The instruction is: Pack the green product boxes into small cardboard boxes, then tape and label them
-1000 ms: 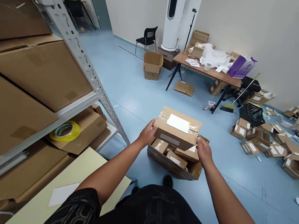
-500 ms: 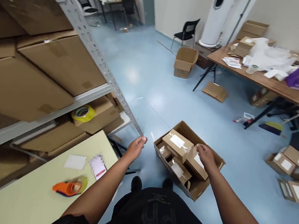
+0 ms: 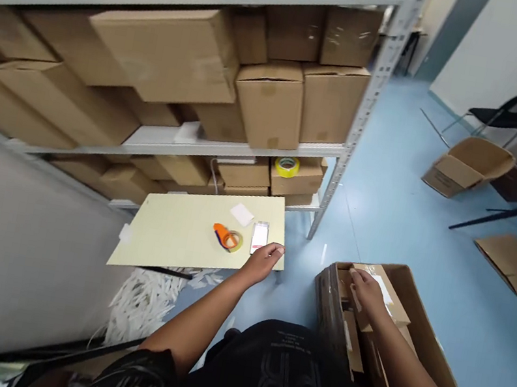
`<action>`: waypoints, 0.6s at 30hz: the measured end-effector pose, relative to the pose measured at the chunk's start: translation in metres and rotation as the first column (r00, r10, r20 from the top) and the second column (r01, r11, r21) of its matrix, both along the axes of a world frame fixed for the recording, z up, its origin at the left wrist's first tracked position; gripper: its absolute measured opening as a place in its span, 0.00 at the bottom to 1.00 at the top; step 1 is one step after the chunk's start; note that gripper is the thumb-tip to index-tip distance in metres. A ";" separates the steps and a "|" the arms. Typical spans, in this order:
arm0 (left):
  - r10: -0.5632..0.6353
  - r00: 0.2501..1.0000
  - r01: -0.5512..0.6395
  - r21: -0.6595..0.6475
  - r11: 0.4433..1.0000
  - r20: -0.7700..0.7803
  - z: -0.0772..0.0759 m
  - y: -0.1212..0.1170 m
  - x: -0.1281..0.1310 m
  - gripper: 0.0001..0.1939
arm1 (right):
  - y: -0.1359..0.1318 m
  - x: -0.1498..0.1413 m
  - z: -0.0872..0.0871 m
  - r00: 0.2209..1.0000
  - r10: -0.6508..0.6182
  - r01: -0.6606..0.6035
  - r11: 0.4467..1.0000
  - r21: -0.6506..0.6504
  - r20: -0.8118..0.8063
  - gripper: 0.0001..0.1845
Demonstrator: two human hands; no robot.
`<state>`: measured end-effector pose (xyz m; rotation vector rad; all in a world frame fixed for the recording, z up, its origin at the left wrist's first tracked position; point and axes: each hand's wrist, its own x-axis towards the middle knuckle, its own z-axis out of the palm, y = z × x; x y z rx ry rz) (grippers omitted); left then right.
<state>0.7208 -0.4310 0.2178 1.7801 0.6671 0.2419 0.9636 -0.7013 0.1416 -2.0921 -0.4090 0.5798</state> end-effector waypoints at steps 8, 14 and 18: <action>0.291 0.957 -0.291 0.020 0.957 -0.011 -0.005 0.093 -0.184 0.26 | 0.139 -0.109 0.019 0.989 0.095 -0.086 0.993 0.080 -0.117 0.24; 0.457 0.889 -0.458 0.032 0.888 0.034 -0.004 0.148 -0.302 0.24 | 0.232 -0.206 0.040 0.975 0.185 -0.168 0.976 0.142 -0.121 0.23; 0.566 0.823 -0.567 0.008 0.824 0.053 -0.003 0.173 -0.359 0.25 | 0.290 -0.249 0.055 0.954 0.271 -0.257 0.959 0.124 -0.125 0.22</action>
